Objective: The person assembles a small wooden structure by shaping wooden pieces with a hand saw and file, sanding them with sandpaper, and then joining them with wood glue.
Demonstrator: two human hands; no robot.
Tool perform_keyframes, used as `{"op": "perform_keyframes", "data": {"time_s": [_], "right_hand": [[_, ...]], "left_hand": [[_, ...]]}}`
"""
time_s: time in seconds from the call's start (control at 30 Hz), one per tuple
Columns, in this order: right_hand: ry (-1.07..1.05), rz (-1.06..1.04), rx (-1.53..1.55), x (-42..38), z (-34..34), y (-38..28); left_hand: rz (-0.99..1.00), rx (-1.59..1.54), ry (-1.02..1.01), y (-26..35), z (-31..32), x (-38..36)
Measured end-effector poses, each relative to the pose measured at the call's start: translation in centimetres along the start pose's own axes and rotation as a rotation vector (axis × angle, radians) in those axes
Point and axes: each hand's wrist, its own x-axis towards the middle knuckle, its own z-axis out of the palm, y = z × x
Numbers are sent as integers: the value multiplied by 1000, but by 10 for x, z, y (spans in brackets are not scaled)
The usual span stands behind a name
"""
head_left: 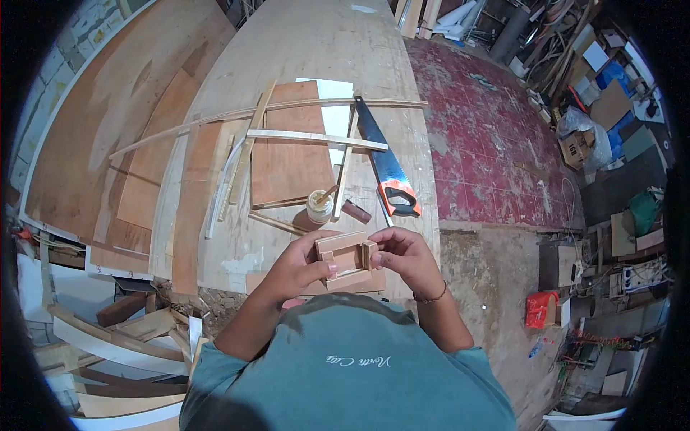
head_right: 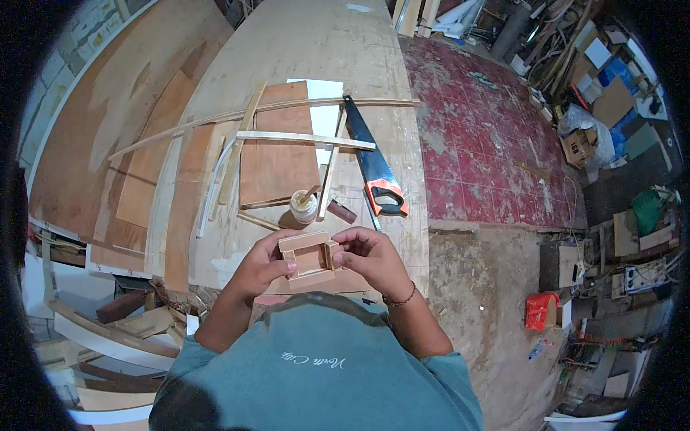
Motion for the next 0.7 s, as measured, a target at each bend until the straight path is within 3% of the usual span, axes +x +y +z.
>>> {"op": "perform_keyframes", "data": {"time_s": [0.47, 0.7], "right_hand": [[0, 71, -126, -3, -9, 1], [41, 6, -113, 2, -5, 3]], "left_hand": [[-30, 95, -24, 6, 15, 3], [-14, 49, 30, 1, 10, 8]]}}
